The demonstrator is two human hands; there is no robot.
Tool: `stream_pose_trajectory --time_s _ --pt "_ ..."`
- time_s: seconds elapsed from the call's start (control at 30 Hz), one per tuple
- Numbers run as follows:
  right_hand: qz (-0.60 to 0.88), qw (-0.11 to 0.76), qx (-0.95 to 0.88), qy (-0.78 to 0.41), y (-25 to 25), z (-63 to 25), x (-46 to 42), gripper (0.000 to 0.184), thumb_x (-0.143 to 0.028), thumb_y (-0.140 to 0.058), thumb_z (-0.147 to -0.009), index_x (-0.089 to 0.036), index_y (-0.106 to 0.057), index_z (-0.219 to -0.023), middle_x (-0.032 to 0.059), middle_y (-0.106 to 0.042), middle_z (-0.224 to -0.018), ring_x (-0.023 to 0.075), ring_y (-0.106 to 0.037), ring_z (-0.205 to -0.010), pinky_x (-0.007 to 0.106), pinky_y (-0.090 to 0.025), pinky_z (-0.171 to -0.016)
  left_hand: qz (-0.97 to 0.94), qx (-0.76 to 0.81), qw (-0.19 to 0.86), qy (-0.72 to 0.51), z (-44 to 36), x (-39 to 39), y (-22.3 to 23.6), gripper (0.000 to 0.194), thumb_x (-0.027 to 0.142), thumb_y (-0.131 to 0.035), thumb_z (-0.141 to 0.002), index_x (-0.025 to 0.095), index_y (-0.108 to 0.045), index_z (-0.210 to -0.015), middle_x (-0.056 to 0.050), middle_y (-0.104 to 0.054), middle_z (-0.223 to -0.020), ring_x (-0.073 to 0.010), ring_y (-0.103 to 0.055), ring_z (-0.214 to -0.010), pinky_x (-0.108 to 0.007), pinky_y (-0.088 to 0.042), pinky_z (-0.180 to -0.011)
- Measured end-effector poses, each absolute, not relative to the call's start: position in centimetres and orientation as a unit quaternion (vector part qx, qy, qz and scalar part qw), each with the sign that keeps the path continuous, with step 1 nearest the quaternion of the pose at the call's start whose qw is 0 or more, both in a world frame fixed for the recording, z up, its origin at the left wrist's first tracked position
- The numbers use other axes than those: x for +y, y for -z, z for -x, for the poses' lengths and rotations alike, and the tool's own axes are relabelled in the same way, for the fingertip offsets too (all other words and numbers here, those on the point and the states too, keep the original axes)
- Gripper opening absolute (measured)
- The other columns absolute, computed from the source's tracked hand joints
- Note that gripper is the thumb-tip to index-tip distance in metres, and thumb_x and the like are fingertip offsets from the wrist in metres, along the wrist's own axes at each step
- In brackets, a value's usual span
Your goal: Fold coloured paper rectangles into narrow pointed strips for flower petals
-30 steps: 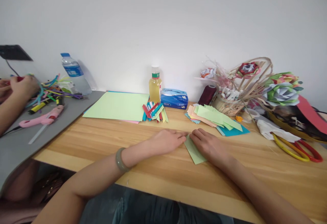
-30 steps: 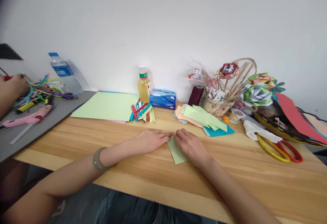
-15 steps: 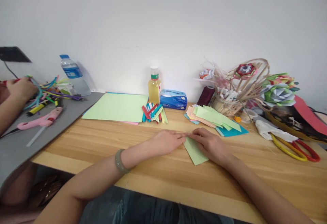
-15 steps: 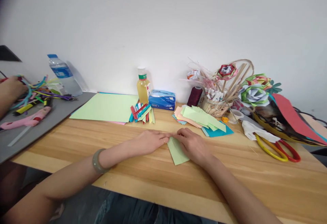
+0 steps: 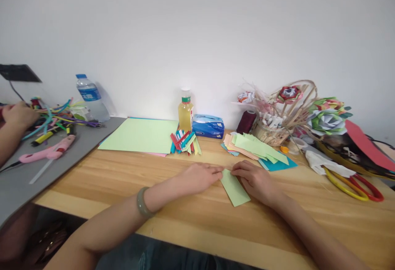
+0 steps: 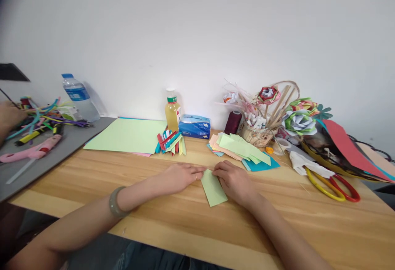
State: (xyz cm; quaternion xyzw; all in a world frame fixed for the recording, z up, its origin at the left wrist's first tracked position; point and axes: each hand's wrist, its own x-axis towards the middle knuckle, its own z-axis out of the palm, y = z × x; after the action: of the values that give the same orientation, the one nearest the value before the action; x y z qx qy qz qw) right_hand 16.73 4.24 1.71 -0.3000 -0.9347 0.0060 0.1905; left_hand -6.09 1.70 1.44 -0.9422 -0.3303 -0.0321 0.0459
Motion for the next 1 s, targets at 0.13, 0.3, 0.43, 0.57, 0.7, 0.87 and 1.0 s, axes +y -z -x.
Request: stream_pose_trajectory --time_s 0.13,0.3,0.43,0.57,0.7,0.87,1.0 --pt "0.312 0.184 -0.932 0.004 -1.8 -16.6 4.0 0.034 -0.007 -0.036 -0.083 -0.018 -0.068 -0.087 0.0083 -0.066 -0.090 0.0186 -0.060 -0.083 0.032 -0.050 -0.069 0.940 -0.336 0.036 0.042 6.1 1.5 -1.8 0.030 0.012 -0.039 -0.091 0.019 -0.048 -0.119 -0.005 -0.043 -0.138 -0.0156 -0.049 -0.118 -0.026 -0.041 -0.094" --pt "0.317 0.184 -0.930 0.009 -1.8 -16.6 3.9 0.033 -0.007 -0.036 -0.084 -0.018 -0.068 -0.086 0.0081 -0.065 -0.089 0.0183 -0.059 -0.084 0.032 -0.049 -0.071 0.939 -0.338 0.035 0.049 6.0 1.4 -1.8 0.028 0.012 -0.042 -0.090 0.018 -0.050 -0.116 -0.007 -0.045 -0.136 -0.0164 -0.050 -0.117 -0.027 -0.041 -0.094" --pt "0.321 0.190 -0.928 0.005 -1.8 -16.6 3.9 0.032 -0.006 -0.037 -0.084 -0.019 -0.067 -0.084 0.0076 -0.064 -0.087 0.0177 -0.059 -0.084 0.030 -0.049 -0.070 0.933 -0.353 0.056 0.027 5.8 1.1 -2.2 0.026 0.013 -0.045 -0.088 0.019 -0.050 -0.113 -0.009 -0.044 -0.136 -0.0186 -0.054 -0.113 -0.028 -0.044 -0.090" --pt "0.323 0.186 -0.928 -0.007 -1.7 -16.6 3.9 0.032 -0.005 -0.036 -0.084 -0.018 -0.066 -0.083 0.0077 -0.063 -0.087 0.0181 -0.058 -0.084 0.031 -0.048 -0.071 0.930 -0.360 0.075 0.003 5.6 0.9 -2.5 0.026 0.014 -0.047 -0.088 0.018 -0.052 -0.113 -0.010 -0.035 -0.142 -0.0199 -0.057 -0.107 -0.028 -0.046 -0.085" --pt "0.332 0.177 -0.926 -0.014 -2.0 -16.4 3.7 0.031 -0.003 -0.037 -0.082 -0.017 -0.065 -0.083 0.0076 -0.062 -0.087 0.0182 -0.057 -0.084 0.031 -0.047 -0.071 0.936 -0.343 0.076 0.022 5.5 1.1 -1.9 0.028 0.013 -0.045 -0.088 0.018 -0.050 -0.115 -0.006 -0.041 -0.139 -0.0179 -0.056 -0.108 -0.027 -0.046 -0.086" --pt "0.343 0.166 -0.924 -0.020 -2.6 -16.3 3.2 0.027 -0.002 -0.041 -0.080 -0.018 -0.064 -0.082 0.0065 -0.062 -0.085 0.0180 -0.058 -0.083 0.030 -0.047 -0.072 0.930 -0.358 0.078 0.032 5.4 1.0 -1.6 0.027 0.013 -0.044 -0.087 0.019 -0.051 -0.113 -0.006 -0.045 -0.136 -0.0196 -0.057 -0.107 -0.030 -0.047 -0.084" --pt "0.349 0.158 -0.924 -0.021 -3.0 -16.2 3.0 0.027 -0.003 -0.042 -0.080 -0.018 -0.064 -0.085 0.0065 -0.061 -0.088 0.0182 -0.058 -0.085 0.030 -0.047 -0.074 0.919 -0.386 0.077 0.003 5.1 0.7 -2.4 0.031 0.012 -0.046 -0.083 0.018 -0.051 -0.113 -0.011 -0.038 -0.140 -0.0232 -0.059 -0.103 -0.032 -0.049 -0.080"
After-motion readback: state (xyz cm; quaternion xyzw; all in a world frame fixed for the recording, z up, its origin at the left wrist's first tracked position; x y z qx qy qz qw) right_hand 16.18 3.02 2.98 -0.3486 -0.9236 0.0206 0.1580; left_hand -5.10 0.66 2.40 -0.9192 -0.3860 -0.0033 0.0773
